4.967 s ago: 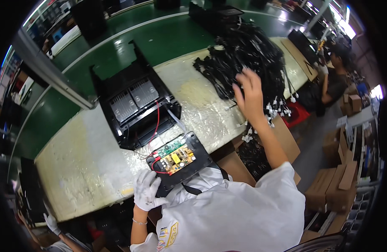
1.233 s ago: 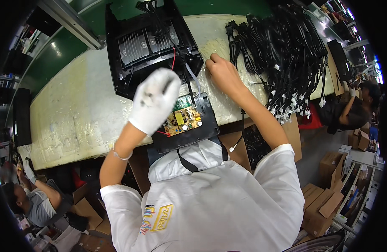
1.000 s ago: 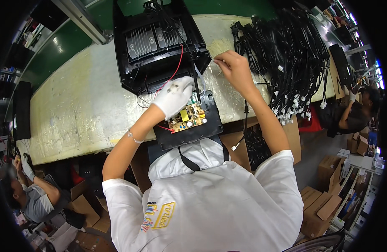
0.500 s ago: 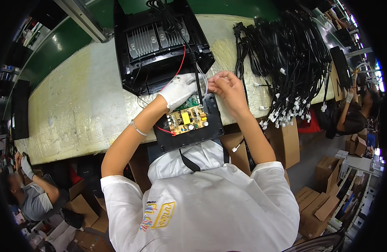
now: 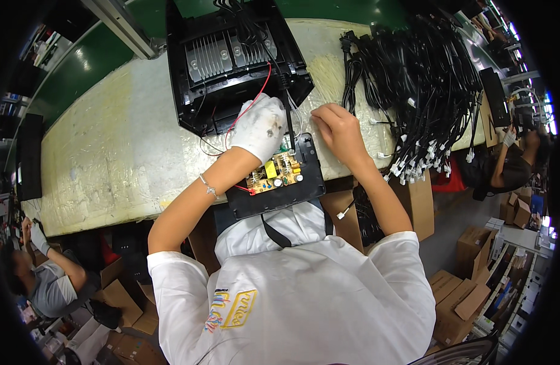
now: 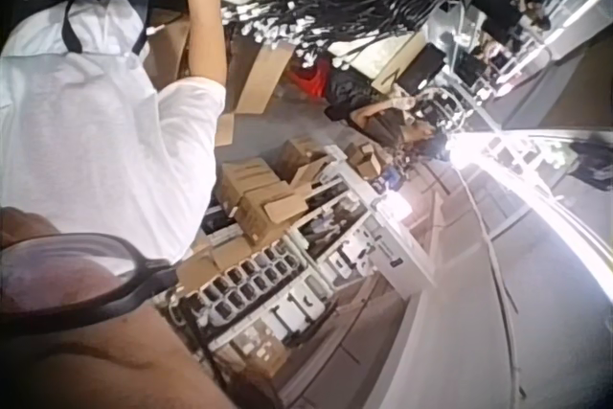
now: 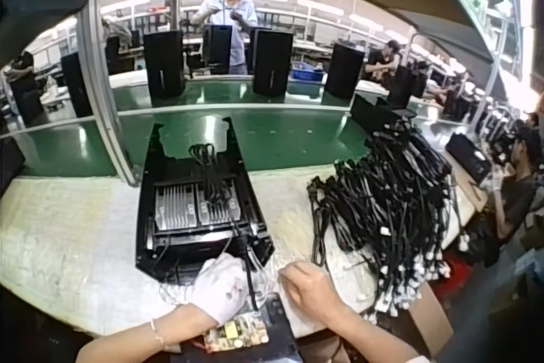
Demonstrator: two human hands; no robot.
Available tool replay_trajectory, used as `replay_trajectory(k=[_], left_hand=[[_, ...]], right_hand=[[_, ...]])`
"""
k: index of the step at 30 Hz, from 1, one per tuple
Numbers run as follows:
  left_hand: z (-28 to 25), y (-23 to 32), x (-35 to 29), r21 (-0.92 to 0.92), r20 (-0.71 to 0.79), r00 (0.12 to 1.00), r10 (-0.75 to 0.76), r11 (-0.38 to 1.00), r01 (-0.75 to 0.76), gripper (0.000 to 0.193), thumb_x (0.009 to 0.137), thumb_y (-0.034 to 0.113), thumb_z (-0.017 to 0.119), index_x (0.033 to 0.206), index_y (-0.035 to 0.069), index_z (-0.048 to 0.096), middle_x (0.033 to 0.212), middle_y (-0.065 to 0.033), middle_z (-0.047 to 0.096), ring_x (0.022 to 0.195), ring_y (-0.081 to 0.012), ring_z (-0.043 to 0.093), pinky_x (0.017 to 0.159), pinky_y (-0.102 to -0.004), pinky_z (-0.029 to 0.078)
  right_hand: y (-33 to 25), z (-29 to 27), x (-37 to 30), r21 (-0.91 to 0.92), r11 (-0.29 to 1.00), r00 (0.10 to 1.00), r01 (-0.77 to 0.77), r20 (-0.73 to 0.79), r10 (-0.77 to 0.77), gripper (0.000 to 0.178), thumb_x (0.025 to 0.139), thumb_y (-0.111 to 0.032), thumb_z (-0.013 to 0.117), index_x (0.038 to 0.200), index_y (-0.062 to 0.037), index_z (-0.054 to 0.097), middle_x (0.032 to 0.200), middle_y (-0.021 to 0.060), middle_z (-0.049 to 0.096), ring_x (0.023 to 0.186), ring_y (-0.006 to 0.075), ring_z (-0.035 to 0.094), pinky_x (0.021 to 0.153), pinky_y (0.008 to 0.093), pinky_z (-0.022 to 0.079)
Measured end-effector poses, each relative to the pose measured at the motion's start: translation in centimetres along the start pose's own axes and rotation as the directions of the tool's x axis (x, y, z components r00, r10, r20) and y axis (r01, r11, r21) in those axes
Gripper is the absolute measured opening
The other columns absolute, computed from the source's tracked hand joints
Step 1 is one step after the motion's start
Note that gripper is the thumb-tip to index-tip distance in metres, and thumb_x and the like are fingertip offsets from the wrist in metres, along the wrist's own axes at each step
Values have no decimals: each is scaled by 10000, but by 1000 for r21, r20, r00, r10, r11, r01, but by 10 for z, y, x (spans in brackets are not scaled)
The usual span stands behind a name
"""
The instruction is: Connecting wiring harnesses to printed circuit boards inside black plastic device housings on a factory assembly line.
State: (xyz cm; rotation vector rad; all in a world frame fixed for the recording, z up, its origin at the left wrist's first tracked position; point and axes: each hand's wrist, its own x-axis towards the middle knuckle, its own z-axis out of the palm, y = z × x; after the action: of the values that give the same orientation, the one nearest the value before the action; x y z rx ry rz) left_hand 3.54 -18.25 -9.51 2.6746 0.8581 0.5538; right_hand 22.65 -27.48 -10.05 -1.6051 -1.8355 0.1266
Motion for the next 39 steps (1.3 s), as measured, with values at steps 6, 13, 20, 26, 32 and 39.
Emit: replay_trajectory(k=[6,13,20,26,32,39], left_hand=[[-5,-7,-2,-217,-9,993,-114,970,109,113,794,163,608,773,61,653,870,-97,632,930,-272,601,858,-385,471],[-18,-6,-11,-621,104,966,-237,743,249,182,855,193,610,847,12,613,841,-113,616,848,-292,615,783,-364,488],[-34,1,-29,-525,-155,981,-112,851,14,72,837,65,656,866,13,615,962,-106,626,892,-251,636,776,-322,518],[-26,10,-4,-569,-216,976,-29,816,-102,78,849,69,661,900,24,621,932,-104,619,852,-254,634,750,-331,518],[-20,9,3,-532,-192,979,67,831,-161,117,839,50,679,952,60,651,910,-77,637,813,-246,644,716,-310,528],[-33,5,-11,-165,-174,935,308,927,-336,348,799,69,619,1145,106,611,1000,-51,628,862,-240,628,720,-337,537]], right_hand=[[-4,-3,7,-28,991,991,128,-22,-129,128,795,45,660,913,3,637,894,125,644,821,313,647,702,364,524],[-29,-8,17,-276,732,761,623,-1,-648,111,745,-27,662,839,-15,604,1202,143,647,1104,286,627,912,391,540],[-33,-3,30,-252,783,818,569,83,-569,124,764,-30,658,873,5,610,1155,141,665,1103,288,620,964,408,500],[-39,7,12,-26,968,958,249,-142,-250,206,713,34,699,903,15,621,1008,134,648,947,306,600,798,378,493],[-27,6,6,225,972,983,61,-182,-20,175,739,32,694,901,7,633,878,115,606,809,274,586,703,326,466],[-22,-1,9,284,958,989,35,-146,8,130,748,35,700,865,-2,654,860,101,634,807,250,598,712,317,470]])
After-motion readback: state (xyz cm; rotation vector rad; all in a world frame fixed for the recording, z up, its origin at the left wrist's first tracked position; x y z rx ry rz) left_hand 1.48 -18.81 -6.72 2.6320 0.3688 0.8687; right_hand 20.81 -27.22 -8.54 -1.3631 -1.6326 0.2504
